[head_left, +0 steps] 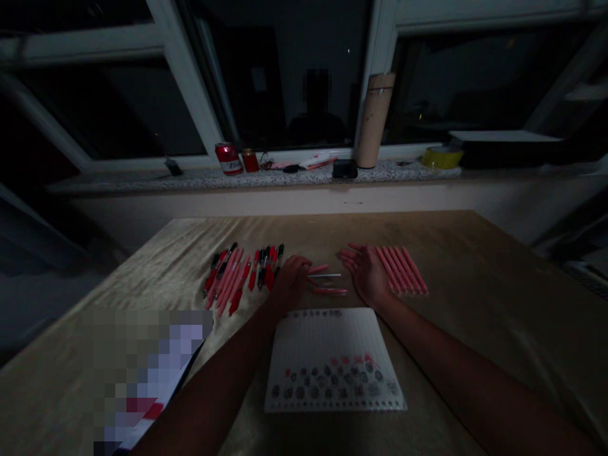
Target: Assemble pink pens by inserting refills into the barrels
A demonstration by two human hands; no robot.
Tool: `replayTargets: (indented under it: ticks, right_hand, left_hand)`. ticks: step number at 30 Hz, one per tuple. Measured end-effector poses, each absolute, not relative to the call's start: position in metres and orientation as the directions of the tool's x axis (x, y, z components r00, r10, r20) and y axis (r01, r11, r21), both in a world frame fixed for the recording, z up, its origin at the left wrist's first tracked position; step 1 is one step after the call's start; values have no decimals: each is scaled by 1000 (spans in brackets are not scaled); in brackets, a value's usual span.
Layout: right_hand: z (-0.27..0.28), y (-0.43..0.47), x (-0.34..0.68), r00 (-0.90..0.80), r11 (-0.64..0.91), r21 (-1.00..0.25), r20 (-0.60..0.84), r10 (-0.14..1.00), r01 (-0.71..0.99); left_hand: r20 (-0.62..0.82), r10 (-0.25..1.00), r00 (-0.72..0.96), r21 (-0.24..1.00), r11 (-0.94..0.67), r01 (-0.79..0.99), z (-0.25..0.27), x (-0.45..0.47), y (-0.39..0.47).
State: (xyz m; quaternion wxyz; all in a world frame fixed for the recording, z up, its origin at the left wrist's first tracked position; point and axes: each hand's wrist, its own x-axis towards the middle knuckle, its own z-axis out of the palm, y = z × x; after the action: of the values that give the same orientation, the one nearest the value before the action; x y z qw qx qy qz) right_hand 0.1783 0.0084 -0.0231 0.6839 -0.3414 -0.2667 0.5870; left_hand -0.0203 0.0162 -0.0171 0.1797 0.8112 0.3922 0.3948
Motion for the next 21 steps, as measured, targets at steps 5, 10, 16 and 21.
replayTargets:
  ticks: [5, 10, 16, 21]
  right_hand:
    - [-18, 9, 191, 162, 52, -701, -91, 983, -712]
    - [-15, 7, 192, 162, 38, -666, -126, 979, -745]
    - [-14, 6, 190, 164, 52, -705, -91, 982, -707]
    - [-20, 9, 189, 158, 78, -800, -21, 987, -595]
  left_hand:
    - [464, 839, 284, 727, -544, 419, -16, -23, 18]
    - [360, 918, 168, 851, -396, 345, -20, -26, 25]
    - [376, 896, 236, 815, -441, 375, -24, -28, 26]
    - [522, 709, 474, 598, -701, 389, -21, -23, 19]
